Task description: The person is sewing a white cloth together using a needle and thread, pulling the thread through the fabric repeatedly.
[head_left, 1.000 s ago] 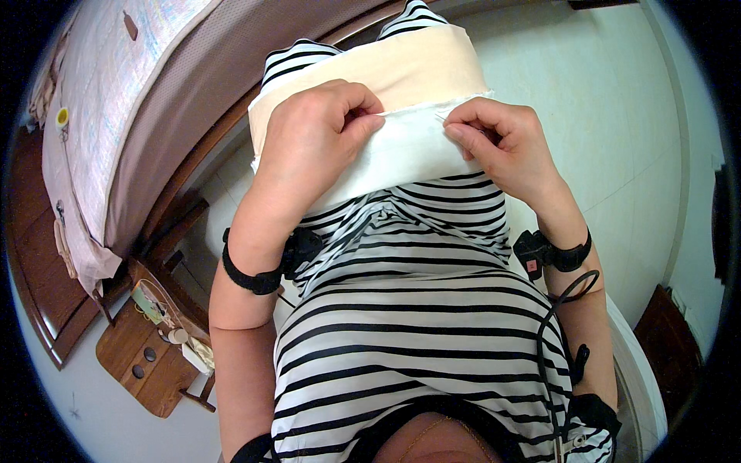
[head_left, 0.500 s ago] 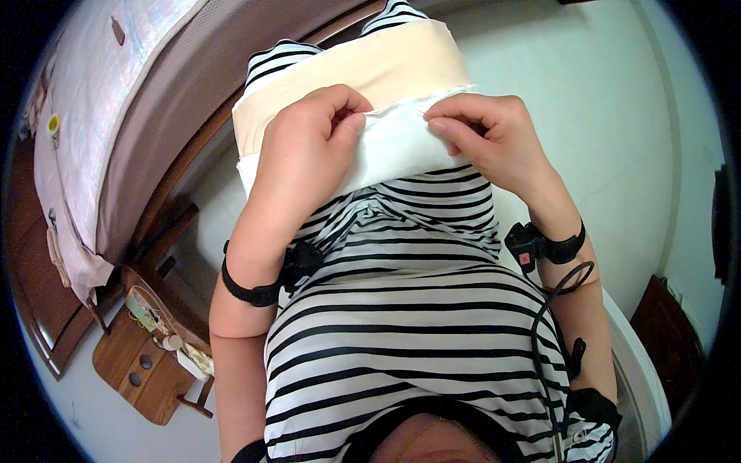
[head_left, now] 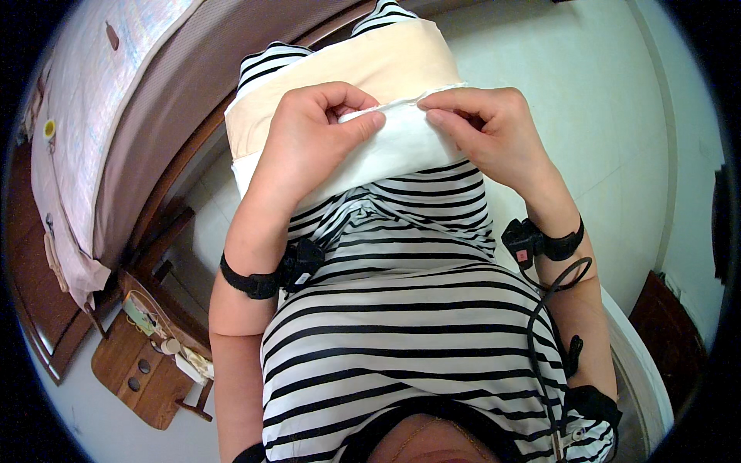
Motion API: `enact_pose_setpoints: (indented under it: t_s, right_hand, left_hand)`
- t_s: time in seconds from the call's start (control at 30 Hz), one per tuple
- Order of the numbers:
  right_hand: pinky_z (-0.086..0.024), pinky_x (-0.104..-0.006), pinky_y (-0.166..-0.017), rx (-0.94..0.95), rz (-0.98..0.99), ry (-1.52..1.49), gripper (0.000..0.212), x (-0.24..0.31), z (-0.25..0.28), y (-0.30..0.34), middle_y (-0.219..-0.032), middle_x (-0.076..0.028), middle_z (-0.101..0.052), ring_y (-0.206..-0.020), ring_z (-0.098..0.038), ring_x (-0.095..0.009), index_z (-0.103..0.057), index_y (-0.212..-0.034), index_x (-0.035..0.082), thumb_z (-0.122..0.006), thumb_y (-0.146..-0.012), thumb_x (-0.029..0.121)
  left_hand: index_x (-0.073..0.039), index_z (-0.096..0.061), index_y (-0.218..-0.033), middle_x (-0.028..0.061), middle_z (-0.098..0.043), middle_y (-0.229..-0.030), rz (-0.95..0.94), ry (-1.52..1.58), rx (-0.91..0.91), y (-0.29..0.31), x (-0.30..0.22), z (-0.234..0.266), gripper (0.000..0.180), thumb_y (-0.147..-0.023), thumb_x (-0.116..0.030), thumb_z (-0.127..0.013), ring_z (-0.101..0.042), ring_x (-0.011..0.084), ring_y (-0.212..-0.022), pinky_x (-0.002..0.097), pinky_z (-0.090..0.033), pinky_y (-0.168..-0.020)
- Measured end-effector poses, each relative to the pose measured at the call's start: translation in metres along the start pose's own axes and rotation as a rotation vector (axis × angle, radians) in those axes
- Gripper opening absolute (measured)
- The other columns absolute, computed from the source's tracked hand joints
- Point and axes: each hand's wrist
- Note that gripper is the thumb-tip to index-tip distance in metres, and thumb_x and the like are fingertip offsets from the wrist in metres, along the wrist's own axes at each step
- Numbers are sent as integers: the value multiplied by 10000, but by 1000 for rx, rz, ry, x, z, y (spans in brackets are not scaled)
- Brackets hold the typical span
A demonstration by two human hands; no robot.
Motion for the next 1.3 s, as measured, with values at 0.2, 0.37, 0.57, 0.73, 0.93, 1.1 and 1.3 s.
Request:
enact_pose_setpoints:
  t_s: [0.2, 0.37, 0.57, 0.73, 0.93, 1.1, 1.3]
  right_hand:
    - [-500, -314, -546, -84, 16, 20, 107, 0, -4, 1, -694, -125, -663, -578, -642, -247, -730, -871, 80, -677, -801, 142]
    - [-510, -349, -561, -92, 67, 101, 97, 4, -4, 1, -703, -128, -661, -612, -647, -290, -732, -850, 95, -663, -797, 139]
    - [-404, -228, -464, -100, 140, 130, 121, 4, -3, 1, -613, -67, -636, -489, -519, -85, -726, -918, 29, -694, -810, 73]
    - [-509, -353, -566, -96, 80, 168, 92, 7, -3, 1, -698, -117, -662, -616, -646, -286, -727, -841, 96, -658, -796, 138]
    - [-497, -372, -550, -77, 44, 194, 81, 15, -4, 1, -663, -113, -642, -597, -629, -303, -707, -839, 101, -648, -801, 142]
    - [-490, -383, -541, -24, 149, 250, 85, 19, -5, -4, -656, -121, -633, -595, -621, -309, -701, -857, 115, -646, -800, 147]
    - [-414, -292, -479, 300, -76, -98, 88, 26, 11, -15, -576, -47, -589, -504, -539, -146, -688, -864, 51, -637, -829, 114]
  left_hand:
    - [-8, -696, -912, -16, -639, -761, 34, 52, 17, -1, -4, -4, 196, -800, -153, -767, -536, 44, -658, 180, -424, -581]
    - [-4, -704, -922, -3, -653, -777, 39, 89, 31, -2, -3, -4, 207, -795, -152, -772, -547, 51, -663, 186, -435, -590]
    - [0, -709, -932, 12, -669, -795, 61, 107, 42, -2, -8, -6, 205, -795, -140, -771, -563, 58, -677, 191, -447, -607]
    - [2, -712, -935, 18, -675, -804, 44, 128, 38, -1, -7, -8, 206, -793, -135, -772, -571, 61, -687, 194, -454, -617]
    - [4, -714, -945, 23, -682, -813, 30, 130, 51, 2, -14, -11, 205, -791, -120, -769, -577, 61, -707, 198, -462, -636]
    - [3, -715, -938, 26, -686, -821, -93, 29, 95, 8, -16, -9, 188, -788, -100, -763, -588, 62, -732, 198, -471, -669]
    - [5, -707, -908, 24, -682, -809, -52, 140, 141, 12, -8, 4, 165, -785, -91, -761, -598, 71, -728, 207, -481, -679]
Point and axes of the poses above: each hand's wrist, its own y-axis away from the middle knuckle, its own z-axis out of the back of the hand, x = y × z
